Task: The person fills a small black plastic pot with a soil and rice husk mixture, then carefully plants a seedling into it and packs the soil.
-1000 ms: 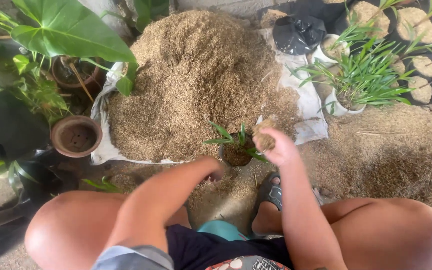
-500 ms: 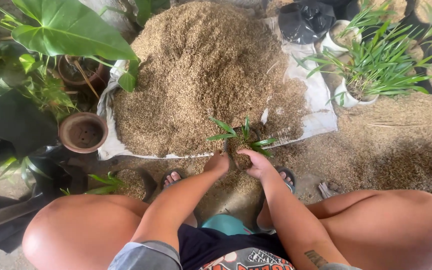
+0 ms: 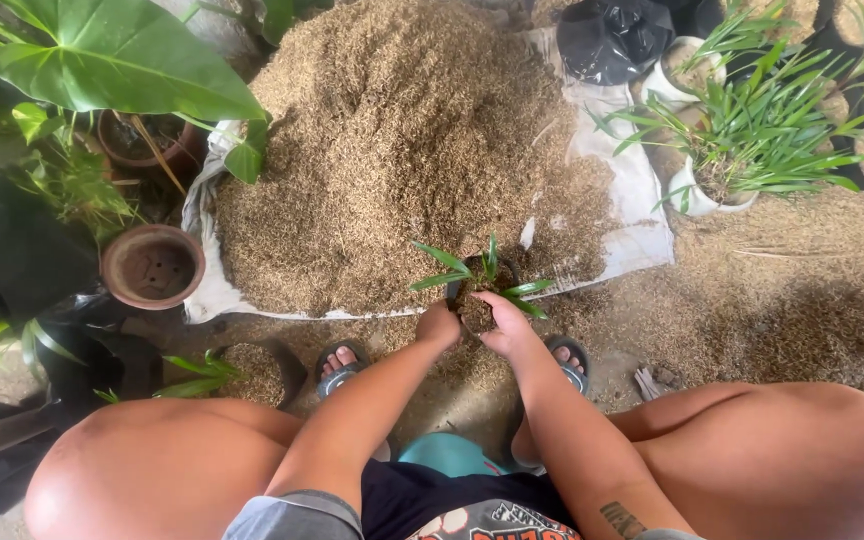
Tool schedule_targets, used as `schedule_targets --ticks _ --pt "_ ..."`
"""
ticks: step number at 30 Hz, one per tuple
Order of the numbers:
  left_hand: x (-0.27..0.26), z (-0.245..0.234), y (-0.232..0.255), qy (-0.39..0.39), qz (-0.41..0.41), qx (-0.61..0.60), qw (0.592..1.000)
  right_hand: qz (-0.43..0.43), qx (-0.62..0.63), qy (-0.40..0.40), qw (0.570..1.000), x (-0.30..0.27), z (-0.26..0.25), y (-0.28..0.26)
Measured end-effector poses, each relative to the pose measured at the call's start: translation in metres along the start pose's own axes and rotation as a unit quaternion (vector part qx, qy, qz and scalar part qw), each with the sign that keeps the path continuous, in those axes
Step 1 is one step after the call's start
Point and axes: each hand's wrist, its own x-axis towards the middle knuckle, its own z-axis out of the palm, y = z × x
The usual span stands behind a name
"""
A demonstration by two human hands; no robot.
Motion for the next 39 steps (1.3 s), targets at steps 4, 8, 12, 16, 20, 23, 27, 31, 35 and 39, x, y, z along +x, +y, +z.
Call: schedule_targets --ticks 4,8,12,16,20,23,27,31,35,39 --pt "-0.047 -0.012 0.02 0.03 0.047 0.047 0.997 0.011 0.024 0.013 1.0 0.032 -0.019 0.007" --pt "-0.111 -0.029 0.057 0.036 0.085 0.031 0.995 0.012 -0.035 0.011 0.999 0.079 -0.045 0.009" --pt "-0.112 -0.026 0.055 0.068 0.112 0.045 0.99 0.01 -0.051 0.027 0.998 0.034 -0.014 0.002" --pt "-0.099 -0.016 0.043 0.068 0.107 0.021 0.992 0.016 -0.11 0.042 0.993 0.014 -0.027 -0.001" --pt "-0.089 -0.011 0.038 0.066 0.097 -0.015 0.993 0.005 -0.107 0.06 0.992 -0.015 -0.021 -0.011" --pt "-0.055 0.003 0.018 0.059 0.081 -0.054 0.993 -0.003 -0.12 0.064 0.991 0.002 -0.032 -0.012" --pt "0.008 0.038 -0.014 0.047 0.026 -0.136 0.989 -0.017 -0.109 0.062 0.992 -0.024 -0.015 -0.017" --pt "-0.001 0.045 -0.006 0.04 -0.013 -0.296 0.954 -0.02 -0.067 0.062 0.996 -0.036 -0.001 -0.014" --pt "-0.008 0.048 -0.005 0.011 -0.022 -0.326 0.945 -0.013 -0.057 0.076 0.995 -0.06 0.01 -0.015" --pt "-0.011 0.048 -0.006 -0.021 -0.034 -0.365 0.93 -0.03 -0.052 0.093 0.994 -0.021 -0.019 -0.013"
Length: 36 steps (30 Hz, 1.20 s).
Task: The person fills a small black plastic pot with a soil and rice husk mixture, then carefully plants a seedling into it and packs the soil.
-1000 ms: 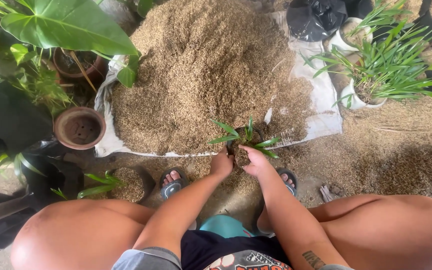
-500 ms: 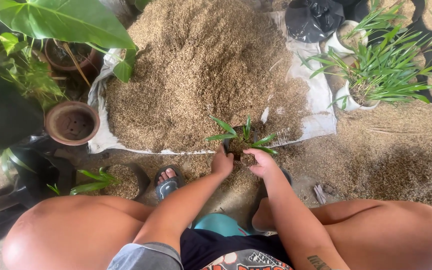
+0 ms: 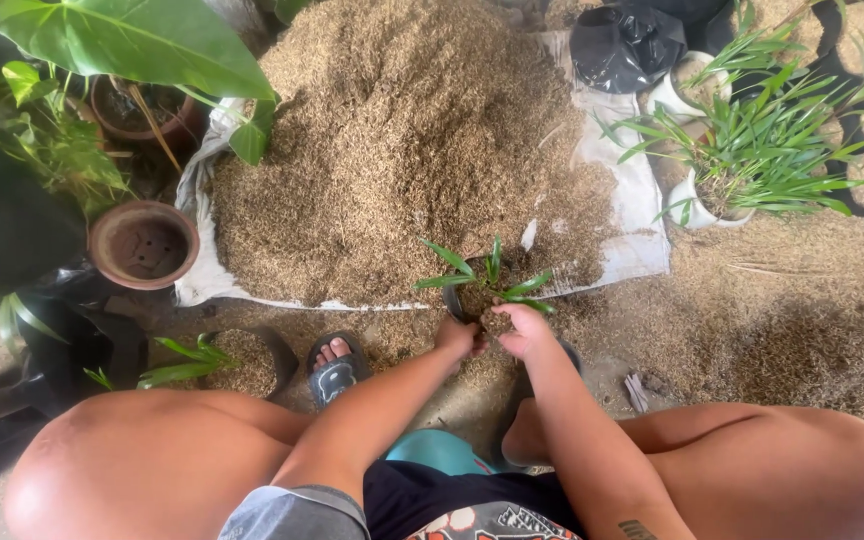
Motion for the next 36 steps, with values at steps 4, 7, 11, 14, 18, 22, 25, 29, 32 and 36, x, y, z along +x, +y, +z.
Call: schedule_targets --ticks 4,7,11,14,18,22,25,29,32,36 --pt "0.029 -0.001 -0.024 0.007 -0.013 -0.017 1.0 -0.025 0.007 0.003 1.0 0.044 -0.015 -0.001" --pt "0.033 0.0 -0.022 0.016 -0.003 -0.014 1.0 -0.067 -0.078 -0.004 0.995 0.022 -0.008 -0.008" --pt "0.032 -0.001 -0.02 0.024 0.012 0.006 1.0 -0.111 -0.065 -0.044 0.991 -0.043 0.013 -0.026" --pt "0.043 -0.004 -0.029 0.027 0.017 0.015 0.999 -0.117 -0.035 -0.048 0.991 0.0 -0.001 -0.021" --pt "0.058 -0.003 -0.036 0.021 0.009 0.021 1.0 -0.115 0.019 -0.118 0.986 0.006 0.004 -0.032" --pt "0.051 -0.005 -0.03 0.012 0.028 0.031 0.999 -0.093 -0.078 -0.094 0.988 0.029 0.0 -0.039" --pt "0.045 -0.007 -0.031 0.023 0.027 0.04 0.999 -0.109 -0.073 -0.081 0.988 0.051 -0.004 -0.045" --pt "0.048 -0.009 -0.035 0.013 0.029 0.071 0.997 -0.14 -0.152 -0.035 0.978 0.134 -0.017 -0.041" --pt "0.049 -0.009 -0.036 0.01 0.028 0.09 0.995 -0.132 -0.127 -0.062 0.981 0.129 -0.005 -0.046" --pt "0.04 -0.013 -0.028 -0.006 0.015 0.102 0.995 -0.135 -0.104 -0.077 0.982 0.094 0.014 -0.047"
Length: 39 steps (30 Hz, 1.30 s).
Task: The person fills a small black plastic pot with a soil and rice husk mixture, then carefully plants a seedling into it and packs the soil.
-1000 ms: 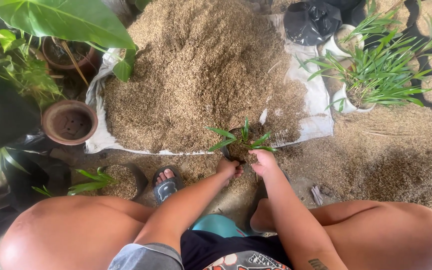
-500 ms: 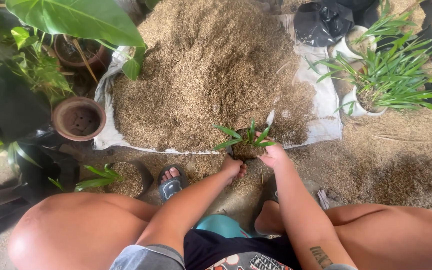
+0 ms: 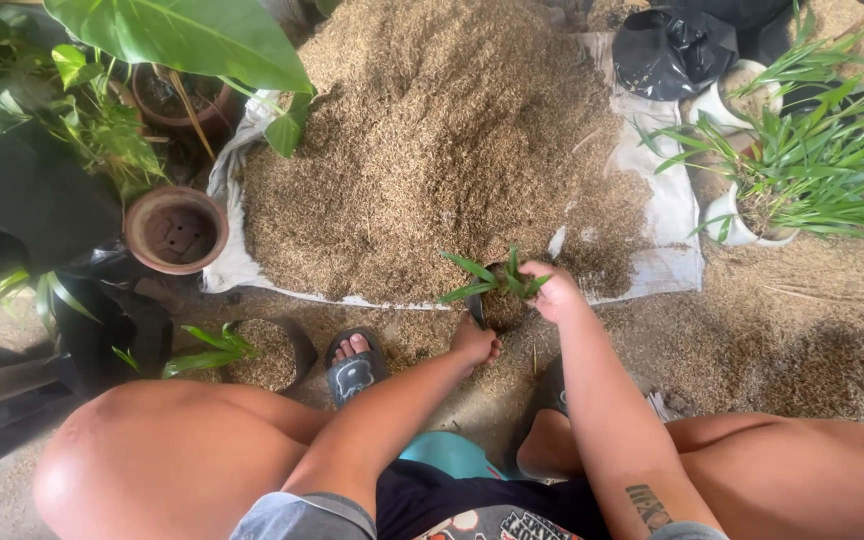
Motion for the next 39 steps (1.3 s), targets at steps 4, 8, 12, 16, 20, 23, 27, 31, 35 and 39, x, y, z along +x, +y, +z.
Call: schedule_targets --ticks 4,8,12,16,20,23,27,31,35,39 --pt "-0.008 -0.01 0.005 -0.026 -0.008 0.015 1.0 0.007 -0.011 -0.035 0.999 -0.029 0.011 -0.02" --pt "-0.009 -0.014 0.008 -0.008 0.003 0.022 1.0 0.009 -0.024 -0.043 0.999 -0.036 0.014 -0.028" --pt "-0.05 -0.025 0.044 -0.018 0.024 0.099 0.995 -0.02 -0.039 -0.045 0.998 -0.04 0.019 -0.027" --pt "-0.106 -0.03 0.098 -0.034 0.027 0.182 0.982 -0.077 -0.213 0.015 0.974 -0.059 0.02 -0.037" --pt "-0.096 -0.033 0.102 -0.037 0.034 0.253 0.966 -0.171 -0.465 0.084 0.864 -0.024 -0.017 -0.01" --pt "-0.073 -0.029 0.092 -0.009 0.045 0.333 0.942 -0.078 -0.359 0.041 0.929 -0.034 -0.021 -0.003" --pt "-0.059 -0.033 0.081 0.003 0.064 0.379 0.923 -0.117 -0.55 0.031 0.826 -0.008 -0.042 0.03" --pt "-0.079 -0.034 0.096 -0.001 0.144 0.485 0.863 -0.045 0.138 -0.096 0.985 0.008 -0.062 0.051" --pt "-0.068 -0.028 0.102 0.056 0.167 0.429 0.886 -0.195 -0.379 0.059 0.903 -0.033 -0.048 0.045" --pt "-0.09 -0.026 0.125 0.012 0.133 0.47 0.872 -0.12 -0.397 0.063 0.908 -0.085 -0.025 0.019"
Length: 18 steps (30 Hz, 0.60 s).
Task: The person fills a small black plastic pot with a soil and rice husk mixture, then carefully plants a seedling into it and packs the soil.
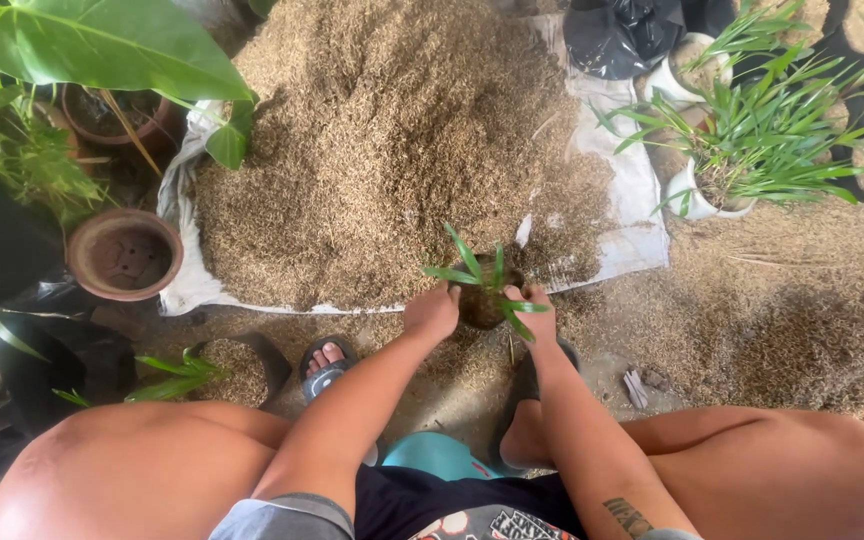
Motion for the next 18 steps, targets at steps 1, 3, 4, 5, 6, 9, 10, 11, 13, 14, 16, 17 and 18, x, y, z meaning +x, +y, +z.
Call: schedule_targets --ticks 1,3,4,5,6,9,10,11,13,14,16,17,18 --pt "0.011 0.012 -0.008 0.001 -0.001 -0.001 1.0 -0.001 -0.001 -0.001 1.0 0.009 0.007 0.01" --pt "0.032 0.038 -0.026 -0.054 -0.018 0.006 0.998 -0.051 -0.136 0.017 0.989 0.024 0.022 0.033" --pt "0.024 0.034 -0.022 -0.055 -0.02 0.004 0.998 -0.05 -0.137 0.015 0.989 0.041 0.03 0.054" --pt "0.016 0.029 -0.018 -0.043 -0.004 -0.003 0.999 -0.105 -0.067 0.041 0.991 0.059 0.038 0.075" --pt "0.009 0.023 -0.013 -0.031 0.011 -0.01 0.999 -0.158 0.005 0.068 0.985 0.076 0.044 0.096" --pt "0.031 0.043 -0.035 -0.004 0.031 -0.045 0.999 -0.308 0.217 0.142 0.915 0.129 0.061 0.157" --pt "0.034 0.044 -0.037 -0.003 0.03 -0.045 0.999 -0.309 0.217 0.141 0.915 0.133 0.057 0.153" --pt "0.037 0.046 -0.039 -0.008 0.031 -0.055 0.998 -0.281 0.275 0.107 0.913 0.136 0.054 0.149" --pt "0.039 0.047 -0.041 -0.012 0.031 -0.064 0.997 -0.251 0.333 0.072 0.906 0.138 0.048 0.14" --pt "0.037 0.046 -0.04 -0.01 0.037 -0.058 0.998 -0.205 0.416 0.021 0.886 0.136 0.045 0.134" --pt "0.038 0.048 -0.042 -0.008 0.04 -0.051 0.998 -0.155 0.494 -0.034 0.855 0.128 0.04 0.122" --pt "0.04 0.05 -0.044 -0.009 0.047 -0.051 0.998 -0.104 0.565 -0.086 0.814 0.121 0.037 0.115" --pt "0.042 0.053 -0.046 -0.01 0.054 -0.051 0.997 -0.051 0.629 -0.138 0.763 0.114 0.034 0.109"
